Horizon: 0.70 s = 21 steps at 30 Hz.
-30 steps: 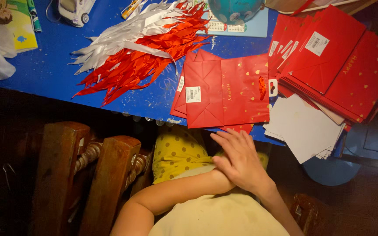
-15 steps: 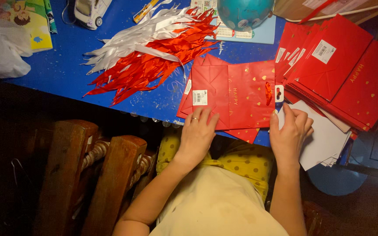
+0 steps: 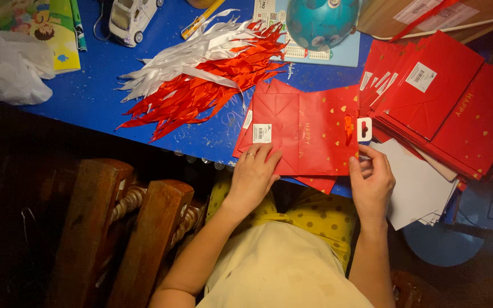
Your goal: The person assembles red Valentine's Day gift bags by hand. They insert white paper inserts into the bags, fold the flaps, and attach red ribbons to the handles. The person works on multiple bags sequentially, stacking the completed ones on the table.
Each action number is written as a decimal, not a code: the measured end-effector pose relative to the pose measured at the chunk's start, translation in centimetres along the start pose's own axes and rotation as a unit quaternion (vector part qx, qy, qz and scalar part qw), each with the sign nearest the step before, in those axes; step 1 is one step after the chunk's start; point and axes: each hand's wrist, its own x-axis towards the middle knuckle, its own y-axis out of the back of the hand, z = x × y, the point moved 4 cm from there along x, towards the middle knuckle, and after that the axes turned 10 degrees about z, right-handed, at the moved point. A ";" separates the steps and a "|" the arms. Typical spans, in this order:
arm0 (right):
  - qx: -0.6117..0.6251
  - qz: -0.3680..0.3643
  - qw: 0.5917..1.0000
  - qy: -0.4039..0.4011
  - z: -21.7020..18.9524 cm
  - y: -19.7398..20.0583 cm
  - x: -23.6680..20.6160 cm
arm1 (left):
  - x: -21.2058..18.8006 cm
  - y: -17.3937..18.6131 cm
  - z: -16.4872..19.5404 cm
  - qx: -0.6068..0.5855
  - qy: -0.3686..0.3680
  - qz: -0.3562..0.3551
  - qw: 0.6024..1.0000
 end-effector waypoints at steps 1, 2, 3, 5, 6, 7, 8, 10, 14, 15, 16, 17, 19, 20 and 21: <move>0.023 -0.008 0.999 -0.024 0.0 -0.1 0.0 | 0.0 0.0 0.0 -0.001 0.000 0.000 1.000; 0.046 -0.017 0.998 -0.048 0.1 -0.3 0.0 | 0.0 -0.1 0.0 -0.001 0.000 0.000 1.000; 0.114 -0.033 0.990 -0.070 0.2 -0.5 0.1 | -0.1 -0.1 0.0 -0.002 0.001 0.000 1.000; 0.246 -0.061 0.961 -0.115 0.3 -1.0 0.1 | -0.2 0.0 -0.2 -0.006 0.000 -0.002 1.000; 0.240 -0.066 0.961 -0.119 0.4 -1.1 0.1 | -0.2 0.1 -0.2 -0.004 0.001 -0.001 1.000; 0.233 -0.069 0.962 -0.124 0.5 -1.2 0.0 | -0.3 0.1 -0.2 -0.003 0.000 -0.001 1.000; 0.226 -0.070 0.963 -0.129 0.7 -1.1 -0.2 | -0.4 0.1 -0.1 -0.003 -0.002 -0.002 1.000; 0.215 -0.054 0.967 -0.123 0.8 -0.9 -0.6 | -0.5 0.1 0.0 -0.006 0.004 -0.010 1.000; 0.226 -0.039 0.968 -0.103 1.0 -0.8 -1.3 | -0.6 0.0 0.5 -0.002 0.002 0.002 1.000; 0.239 -0.034 0.964 -0.107 1.1 -0.9 -1.3 | -0.6 0.0 0.5 -0.004 0.004 0.003 1.000; 0.252 -0.028 0.961 -0.112 1.3 -1.0 -1.3 | -0.6 0.0 0.5 -0.007 0.007 0.004 1.000; 0.264 -0.023 0.957 -0.116 1.5 -0.9 -1.3 | -0.6 0.1 0.5 -0.010 0.010 0.005 1.000; 0.296 -0.020 0.945 -0.137 2.2 -0.7 -1.3 | -0.7 0.2 0.5 -0.036 0.031 0.004 0.999; 0.311 -0.017 0.939 -0.148 2.5 -0.6 -1.3 | -0.8 0.2 0.5 -0.050 0.041 0.002 0.998; 0.323 -0.014 0.934 -0.150 2.8 -0.5 -1.4 | -0.8 0.3 0.6 -0.063 0.044 0.013 0.997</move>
